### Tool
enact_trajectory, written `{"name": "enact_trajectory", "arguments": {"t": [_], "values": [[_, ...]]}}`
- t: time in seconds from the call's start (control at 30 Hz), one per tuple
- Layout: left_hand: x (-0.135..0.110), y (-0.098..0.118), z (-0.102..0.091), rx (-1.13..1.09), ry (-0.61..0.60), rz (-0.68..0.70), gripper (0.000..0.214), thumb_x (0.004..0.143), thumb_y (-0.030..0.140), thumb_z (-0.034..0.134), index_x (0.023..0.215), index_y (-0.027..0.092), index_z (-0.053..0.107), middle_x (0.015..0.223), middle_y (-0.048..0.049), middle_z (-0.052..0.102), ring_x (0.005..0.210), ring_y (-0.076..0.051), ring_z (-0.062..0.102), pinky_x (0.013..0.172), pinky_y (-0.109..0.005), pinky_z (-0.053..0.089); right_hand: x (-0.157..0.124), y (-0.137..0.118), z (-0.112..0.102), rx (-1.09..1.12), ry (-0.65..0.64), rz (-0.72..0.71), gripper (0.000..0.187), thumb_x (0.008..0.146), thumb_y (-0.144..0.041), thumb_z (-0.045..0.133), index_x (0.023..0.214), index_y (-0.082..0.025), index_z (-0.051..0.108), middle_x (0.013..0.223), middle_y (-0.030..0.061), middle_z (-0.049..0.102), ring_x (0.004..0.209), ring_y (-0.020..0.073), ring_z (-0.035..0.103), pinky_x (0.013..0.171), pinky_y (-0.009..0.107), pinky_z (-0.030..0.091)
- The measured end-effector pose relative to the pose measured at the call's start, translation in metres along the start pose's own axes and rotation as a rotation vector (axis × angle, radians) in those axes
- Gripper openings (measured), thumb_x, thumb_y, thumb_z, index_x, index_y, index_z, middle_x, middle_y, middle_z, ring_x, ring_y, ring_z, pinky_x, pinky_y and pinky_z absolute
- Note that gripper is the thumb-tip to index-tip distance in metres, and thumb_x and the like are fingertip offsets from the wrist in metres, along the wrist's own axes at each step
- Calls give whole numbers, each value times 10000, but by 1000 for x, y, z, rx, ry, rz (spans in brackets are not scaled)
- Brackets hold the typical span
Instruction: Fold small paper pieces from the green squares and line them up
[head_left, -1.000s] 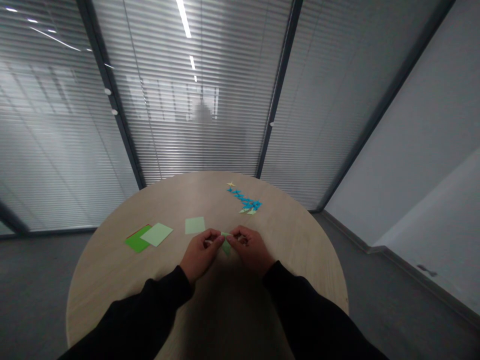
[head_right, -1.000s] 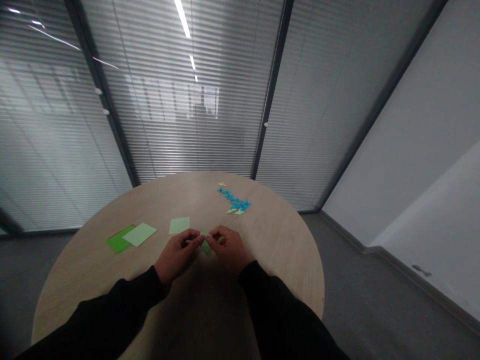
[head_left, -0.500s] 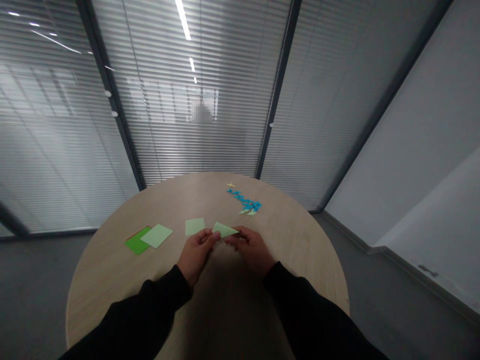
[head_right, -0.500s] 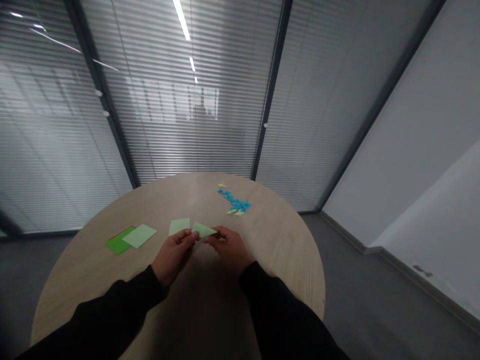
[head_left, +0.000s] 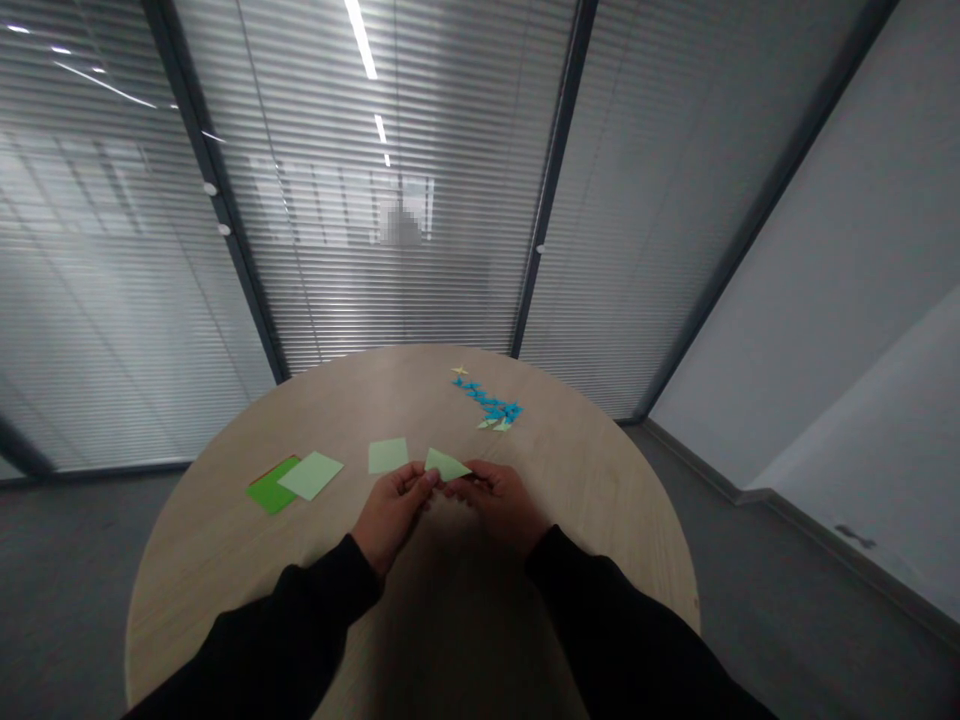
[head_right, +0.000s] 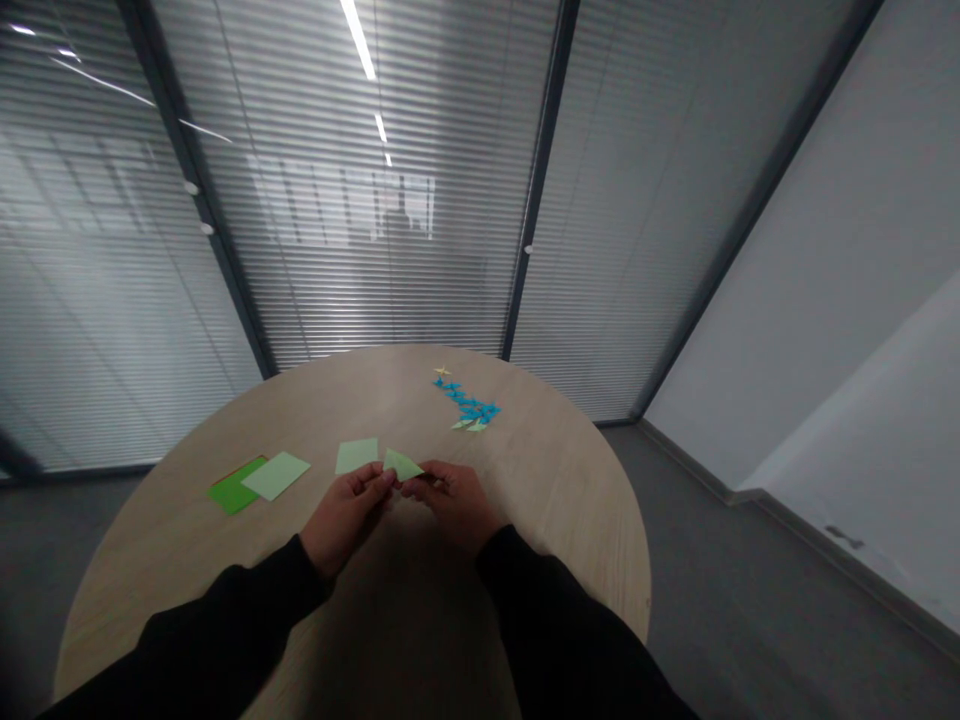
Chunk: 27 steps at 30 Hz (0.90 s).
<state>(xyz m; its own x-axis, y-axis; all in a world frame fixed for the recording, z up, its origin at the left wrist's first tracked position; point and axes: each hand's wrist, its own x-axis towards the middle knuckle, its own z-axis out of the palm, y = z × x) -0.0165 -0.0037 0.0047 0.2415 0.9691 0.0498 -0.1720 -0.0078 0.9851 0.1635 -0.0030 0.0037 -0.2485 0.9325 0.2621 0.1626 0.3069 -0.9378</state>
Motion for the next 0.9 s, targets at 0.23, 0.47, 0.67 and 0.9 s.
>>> {"name": "enact_trajectory", "arguments": {"t": [0.23,0.47,0.67,0.9], "values": [[-1,3,2,35,-64,87,282,806,444,726,871,170,703,739,-33,680,711,-169,608,662,-266,451,-2,0,-2,58,-5,30,203,829,-375,705,808,-173,715,726,9,671,613,118,545,597,247,429],[3,-3,0,69,-97,144,273,813,415,713,867,149,684,822,-57,713,791,-192,635,783,-311,473,-1,5,-5,195,-61,129,290,767,-448,767,796,-173,682,744,12,670,610,114,530,591,249,413],[1,5,2,141,-140,151,277,817,425,696,843,149,681,775,-42,705,721,-174,621,737,-301,475,-2,-1,-7,339,-143,229,353,710,-486,813,801,-177,669,741,-3,645,624,111,519,627,252,406],[2,2,-3,276,-212,169,263,832,411,672,846,149,688,755,-40,697,695,-172,601,679,-288,451,-3,-2,-9,279,-139,228,424,767,-578,732,742,-180,589,675,-20,581,592,107,493,586,243,387]]}}
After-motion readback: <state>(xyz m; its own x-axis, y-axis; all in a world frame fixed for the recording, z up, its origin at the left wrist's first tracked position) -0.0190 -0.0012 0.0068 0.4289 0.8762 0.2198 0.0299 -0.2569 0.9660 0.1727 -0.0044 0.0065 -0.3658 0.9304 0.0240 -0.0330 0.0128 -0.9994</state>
